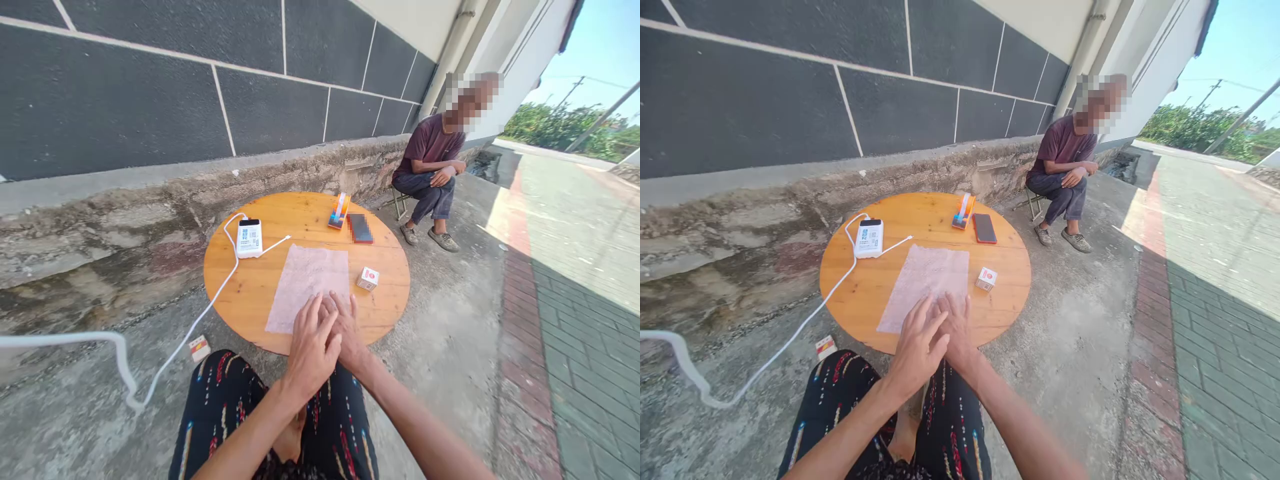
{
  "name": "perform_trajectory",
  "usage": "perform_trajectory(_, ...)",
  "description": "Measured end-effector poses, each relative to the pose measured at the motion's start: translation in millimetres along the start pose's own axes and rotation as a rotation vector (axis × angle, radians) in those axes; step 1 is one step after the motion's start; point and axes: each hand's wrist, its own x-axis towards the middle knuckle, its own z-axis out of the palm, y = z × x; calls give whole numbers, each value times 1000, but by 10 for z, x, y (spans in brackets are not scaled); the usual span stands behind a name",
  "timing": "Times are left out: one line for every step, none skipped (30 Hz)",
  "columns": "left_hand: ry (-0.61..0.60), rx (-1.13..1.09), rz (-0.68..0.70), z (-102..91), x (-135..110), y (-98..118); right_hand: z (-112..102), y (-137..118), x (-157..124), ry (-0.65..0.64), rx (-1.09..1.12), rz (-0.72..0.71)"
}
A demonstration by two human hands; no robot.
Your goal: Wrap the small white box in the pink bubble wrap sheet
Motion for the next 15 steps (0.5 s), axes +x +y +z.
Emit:
perform_trajectory(-5, 15, 1, 4, 23, -26, -14, -17, 4, -11, -107, 42)
perform_trajectory(-14, 29, 6, 19, 53, -42, -22, -38, 9, -27, -273, 68)
perform_trajectory(-26, 40, 16, 42, 84, -47, -24, -57, 11, -40, -403, 70)
perform_trajectory(-37, 50, 22, 68, 113, -44, -22, -71, 11, -42, -481, 54)
perform_trajectory(-43, 59, 25, 94, 135, -34, -16, -78, 7, -37, -535, 38)
perform_trajectory(-42, 68, 27, 118, 148, -21, -8, -76, -1, -32, -574, 24)
perform_trajectory(-37, 74, 31, 136, 153, -8, 4, -68, -12, -30, -605, 12)
perform_trajectory(-31, 77, 38, 149, 149, 3, 18, -54, -23, -30, -630, 4)
perform_trajectory(-22, 74, 47, 154, 135, 12, 31, -38, -33, -31, -648, -3)
perform_trajectory(-10, 64, 56, 152, 113, 18, 44, -21, -42, -32, -658, -10)
perform_trajectory(1, 47, 66, 142, 82, 21, 54, -6, -47, -37, -662, -16)
perform_trajectory(13, 23, 77, 126, 44, 20, 60, 7, -50, -43, -661, -19)
perform_trajectory(21, -5, 90, 103, 0, 14, 60, 16, -48, -51, -654, -18)
perform_trajectory(25, -34, 105, 75, -47, 0, 55, 22, -44, -62, -641, -16)
perform_trajectory(26, -61, 121, 45, -90, -24, 45, 26, -37, -72, -627, -11)
